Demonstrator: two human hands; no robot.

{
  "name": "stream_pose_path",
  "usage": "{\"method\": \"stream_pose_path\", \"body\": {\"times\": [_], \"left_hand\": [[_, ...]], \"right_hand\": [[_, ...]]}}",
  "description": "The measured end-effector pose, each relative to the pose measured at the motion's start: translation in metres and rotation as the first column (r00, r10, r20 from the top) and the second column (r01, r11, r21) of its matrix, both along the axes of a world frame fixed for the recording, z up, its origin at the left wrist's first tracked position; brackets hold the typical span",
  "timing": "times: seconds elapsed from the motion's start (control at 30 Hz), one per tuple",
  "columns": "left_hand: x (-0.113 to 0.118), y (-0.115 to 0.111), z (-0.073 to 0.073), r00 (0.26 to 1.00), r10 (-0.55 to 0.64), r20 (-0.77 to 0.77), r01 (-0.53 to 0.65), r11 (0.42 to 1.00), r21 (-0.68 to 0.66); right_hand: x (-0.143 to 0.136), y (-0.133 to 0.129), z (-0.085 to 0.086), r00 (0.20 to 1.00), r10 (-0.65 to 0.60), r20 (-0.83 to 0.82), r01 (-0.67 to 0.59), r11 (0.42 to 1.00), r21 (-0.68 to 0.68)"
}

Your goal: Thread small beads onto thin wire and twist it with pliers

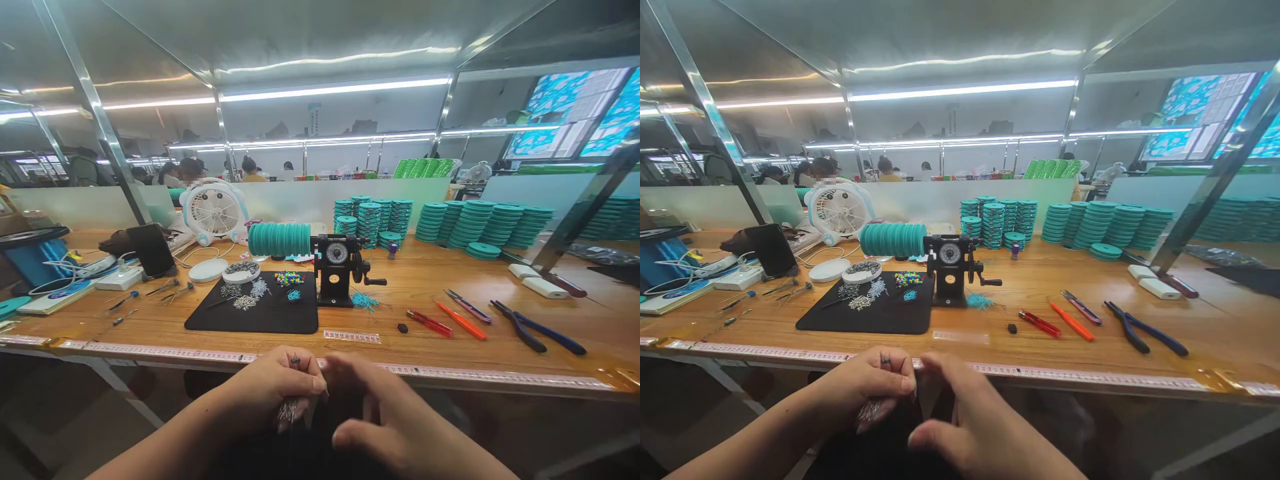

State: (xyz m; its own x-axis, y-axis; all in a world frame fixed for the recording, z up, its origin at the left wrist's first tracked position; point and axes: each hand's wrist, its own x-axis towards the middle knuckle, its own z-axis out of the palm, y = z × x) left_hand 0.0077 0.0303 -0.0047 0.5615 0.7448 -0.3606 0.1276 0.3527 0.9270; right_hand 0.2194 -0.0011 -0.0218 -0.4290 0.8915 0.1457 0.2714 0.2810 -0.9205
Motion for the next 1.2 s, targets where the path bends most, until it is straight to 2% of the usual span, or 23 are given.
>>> {"method": "stream_pose_path", "body": {"times": [0.03,0.1,0.17,0.27,0.33,0.37,0.47,0.57,0.67,0.77,0.87,0.97,1.2], "left_hand": [[-0.002,-0.002,0.001,1.000,-0.004,0.019,0.004,1.000,-0.010],[-0.006,-0.005,-0.001,0.999,0.002,0.047,0.000,0.999,-0.035],[-0.007,-0.006,-0.005,0.998,0.032,0.061,-0.028,0.997,-0.073],[-0.002,-0.006,-0.014,0.992,0.102,0.078,-0.092,0.988,-0.122],[0.003,-0.004,-0.018,0.988,0.119,0.097,-0.106,0.986,-0.128],[0.006,-0.002,-0.019,0.988,0.116,0.099,-0.103,0.987,-0.122],[0.011,0.009,-0.016,0.990,0.108,0.092,-0.100,0.991,-0.088],[0.012,0.023,-0.010,0.986,0.136,0.093,-0.132,0.990,-0.056],[0.011,0.034,-0.010,0.982,0.168,0.083,-0.165,0.986,-0.033],[0.008,0.039,-0.013,0.979,0.194,0.066,-0.194,0.981,-0.004],[0.004,0.040,-0.014,0.975,0.218,0.046,-0.219,0.976,0.018],[-0.002,0.040,-0.011,0.972,0.235,0.027,-0.235,0.972,0.028],[-0.025,0.031,0.004,0.976,0.218,-0.015,-0.218,0.976,0.020]], "right_hand": [[-0.007,0.001,-0.004,0.993,0.118,-0.006,-0.118,0.984,-0.137],[-0.014,0.006,-0.014,0.976,0.189,-0.107,-0.212,0.936,-0.281],[-0.018,0.011,-0.025,0.948,0.102,-0.300,-0.199,0.929,-0.313],[-0.024,0.017,-0.034,0.783,-0.007,-0.622,-0.260,0.904,-0.338],[-0.029,0.022,-0.033,0.676,-0.030,-0.736,-0.328,0.883,-0.337],[-0.031,0.026,-0.030,0.650,-0.039,-0.759,-0.338,0.880,-0.335],[-0.035,0.040,-0.019,0.646,-0.074,-0.760,-0.301,0.890,-0.342],[-0.036,0.055,-0.012,0.701,-0.079,-0.709,-0.268,0.892,-0.364],[-0.039,0.068,-0.017,0.756,-0.099,-0.648,-0.192,0.911,-0.364],[-0.044,0.076,-0.026,0.769,-0.145,-0.623,-0.101,0.934,-0.342],[-0.046,0.080,-0.031,0.741,-0.223,-0.633,-0.007,0.940,-0.340],[-0.042,0.082,-0.029,0.681,-0.307,-0.665,0.072,0.932,-0.356],[-0.025,0.079,-0.022,0.560,-0.362,-0.745,0.102,0.923,-0.372]]}}
